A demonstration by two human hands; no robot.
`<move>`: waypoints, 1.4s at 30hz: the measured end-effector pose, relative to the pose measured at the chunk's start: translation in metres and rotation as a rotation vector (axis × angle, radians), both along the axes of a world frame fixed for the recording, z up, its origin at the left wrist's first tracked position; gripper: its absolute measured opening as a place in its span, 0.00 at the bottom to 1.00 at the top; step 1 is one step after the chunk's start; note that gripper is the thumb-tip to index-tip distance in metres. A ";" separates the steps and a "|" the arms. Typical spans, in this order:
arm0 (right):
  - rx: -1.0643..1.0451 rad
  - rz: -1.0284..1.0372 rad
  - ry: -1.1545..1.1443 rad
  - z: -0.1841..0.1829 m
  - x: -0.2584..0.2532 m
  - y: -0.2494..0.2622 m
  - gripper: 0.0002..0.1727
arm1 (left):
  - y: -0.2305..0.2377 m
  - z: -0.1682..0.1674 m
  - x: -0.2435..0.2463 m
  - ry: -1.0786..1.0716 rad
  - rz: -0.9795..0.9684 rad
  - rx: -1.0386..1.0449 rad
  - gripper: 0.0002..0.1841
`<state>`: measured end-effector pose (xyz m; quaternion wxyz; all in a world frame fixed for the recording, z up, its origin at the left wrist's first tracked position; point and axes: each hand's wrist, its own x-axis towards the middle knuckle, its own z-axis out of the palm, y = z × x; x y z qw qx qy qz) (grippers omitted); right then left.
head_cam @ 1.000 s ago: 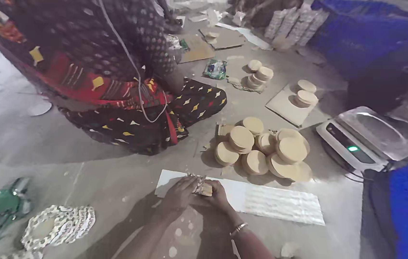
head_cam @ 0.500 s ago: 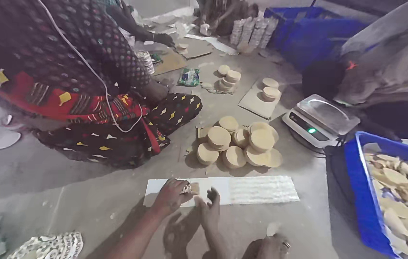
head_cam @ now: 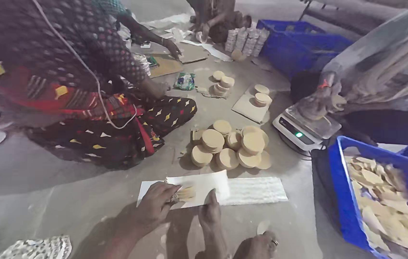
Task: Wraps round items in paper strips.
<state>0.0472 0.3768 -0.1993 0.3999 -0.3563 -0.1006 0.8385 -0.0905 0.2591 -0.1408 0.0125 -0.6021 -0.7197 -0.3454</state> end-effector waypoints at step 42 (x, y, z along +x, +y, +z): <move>1.885 1.126 -1.219 0.036 0.049 -0.023 0.20 | -0.046 -0.049 0.059 -0.575 0.129 -0.372 0.56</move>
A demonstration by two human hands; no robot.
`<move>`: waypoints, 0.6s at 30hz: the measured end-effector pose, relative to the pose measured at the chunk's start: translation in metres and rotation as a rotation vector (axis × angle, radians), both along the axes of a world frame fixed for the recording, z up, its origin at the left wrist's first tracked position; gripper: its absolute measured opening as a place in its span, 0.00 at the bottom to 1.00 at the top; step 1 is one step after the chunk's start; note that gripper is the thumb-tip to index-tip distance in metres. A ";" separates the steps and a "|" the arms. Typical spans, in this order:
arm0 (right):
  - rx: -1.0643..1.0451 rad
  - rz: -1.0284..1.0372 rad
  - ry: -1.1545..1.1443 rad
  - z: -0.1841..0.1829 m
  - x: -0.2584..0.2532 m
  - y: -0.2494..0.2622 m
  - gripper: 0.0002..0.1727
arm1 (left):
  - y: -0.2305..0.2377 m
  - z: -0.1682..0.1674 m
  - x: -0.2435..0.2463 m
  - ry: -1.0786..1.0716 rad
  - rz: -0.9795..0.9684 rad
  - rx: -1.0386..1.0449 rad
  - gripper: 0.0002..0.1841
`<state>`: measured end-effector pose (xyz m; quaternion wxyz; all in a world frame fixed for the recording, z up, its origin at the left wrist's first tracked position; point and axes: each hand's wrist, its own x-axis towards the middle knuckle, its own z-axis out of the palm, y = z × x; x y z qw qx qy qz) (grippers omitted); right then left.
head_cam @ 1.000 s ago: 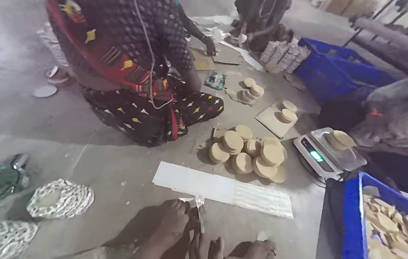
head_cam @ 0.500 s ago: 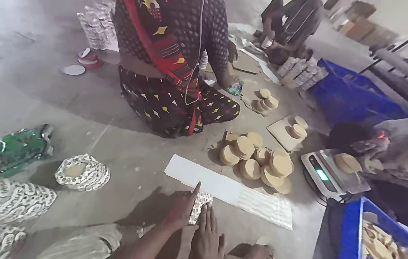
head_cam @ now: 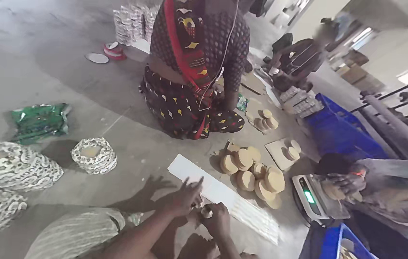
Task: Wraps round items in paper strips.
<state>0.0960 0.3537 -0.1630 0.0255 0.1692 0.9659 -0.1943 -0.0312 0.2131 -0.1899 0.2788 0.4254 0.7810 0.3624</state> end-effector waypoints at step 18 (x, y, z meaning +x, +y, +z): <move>-1.088 -0.583 -0.073 -0.021 0.011 -0.007 0.17 | -0.010 -0.009 0.054 -0.893 0.745 -0.047 0.25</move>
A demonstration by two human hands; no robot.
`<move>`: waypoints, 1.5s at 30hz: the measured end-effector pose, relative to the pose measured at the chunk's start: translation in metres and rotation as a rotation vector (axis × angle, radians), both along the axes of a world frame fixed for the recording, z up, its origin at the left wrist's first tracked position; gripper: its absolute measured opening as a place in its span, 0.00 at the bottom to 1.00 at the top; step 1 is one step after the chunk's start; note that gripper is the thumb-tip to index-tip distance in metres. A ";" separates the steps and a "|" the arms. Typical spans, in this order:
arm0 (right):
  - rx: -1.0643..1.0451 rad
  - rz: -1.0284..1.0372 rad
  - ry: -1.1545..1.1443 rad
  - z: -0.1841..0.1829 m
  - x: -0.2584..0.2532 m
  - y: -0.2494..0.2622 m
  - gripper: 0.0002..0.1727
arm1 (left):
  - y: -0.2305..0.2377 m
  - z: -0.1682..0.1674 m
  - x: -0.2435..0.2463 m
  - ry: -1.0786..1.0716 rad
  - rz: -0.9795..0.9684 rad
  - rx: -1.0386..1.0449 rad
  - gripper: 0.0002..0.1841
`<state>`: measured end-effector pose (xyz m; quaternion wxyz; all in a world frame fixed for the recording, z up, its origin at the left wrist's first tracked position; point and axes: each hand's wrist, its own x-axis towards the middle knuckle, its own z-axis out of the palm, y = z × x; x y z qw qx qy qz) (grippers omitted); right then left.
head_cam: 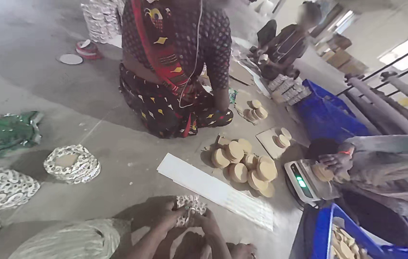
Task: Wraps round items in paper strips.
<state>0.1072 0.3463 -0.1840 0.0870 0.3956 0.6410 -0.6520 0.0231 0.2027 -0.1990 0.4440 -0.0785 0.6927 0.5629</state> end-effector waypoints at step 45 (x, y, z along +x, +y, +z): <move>0.271 -0.206 -0.077 0.002 0.021 -0.042 0.15 | -0.022 0.034 0.027 0.298 -0.087 -0.222 0.20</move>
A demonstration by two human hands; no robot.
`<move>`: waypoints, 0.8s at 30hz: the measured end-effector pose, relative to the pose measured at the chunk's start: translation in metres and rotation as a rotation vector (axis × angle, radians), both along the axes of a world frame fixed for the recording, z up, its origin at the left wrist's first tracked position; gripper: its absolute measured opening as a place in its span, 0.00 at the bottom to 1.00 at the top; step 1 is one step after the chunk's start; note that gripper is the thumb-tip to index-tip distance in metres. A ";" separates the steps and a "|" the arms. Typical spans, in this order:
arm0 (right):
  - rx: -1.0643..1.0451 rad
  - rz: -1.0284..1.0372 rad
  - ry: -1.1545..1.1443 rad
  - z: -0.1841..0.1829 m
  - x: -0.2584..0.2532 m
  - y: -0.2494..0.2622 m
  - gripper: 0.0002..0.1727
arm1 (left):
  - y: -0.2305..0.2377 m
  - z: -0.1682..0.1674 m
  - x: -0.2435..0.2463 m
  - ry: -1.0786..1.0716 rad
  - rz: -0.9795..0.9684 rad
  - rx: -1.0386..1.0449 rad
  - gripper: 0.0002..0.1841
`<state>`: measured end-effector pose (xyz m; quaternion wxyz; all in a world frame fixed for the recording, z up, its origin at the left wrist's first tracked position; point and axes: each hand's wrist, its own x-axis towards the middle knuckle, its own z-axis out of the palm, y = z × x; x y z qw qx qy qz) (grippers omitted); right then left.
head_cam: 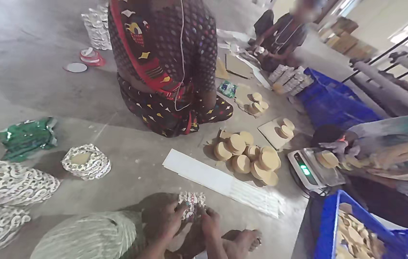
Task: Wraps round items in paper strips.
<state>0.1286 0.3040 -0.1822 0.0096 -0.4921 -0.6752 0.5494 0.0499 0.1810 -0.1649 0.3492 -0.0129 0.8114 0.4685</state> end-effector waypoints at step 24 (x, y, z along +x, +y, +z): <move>-0.197 -0.101 0.066 -0.011 0.002 -0.002 0.13 | 0.003 -0.043 -0.011 -0.120 0.167 0.162 0.13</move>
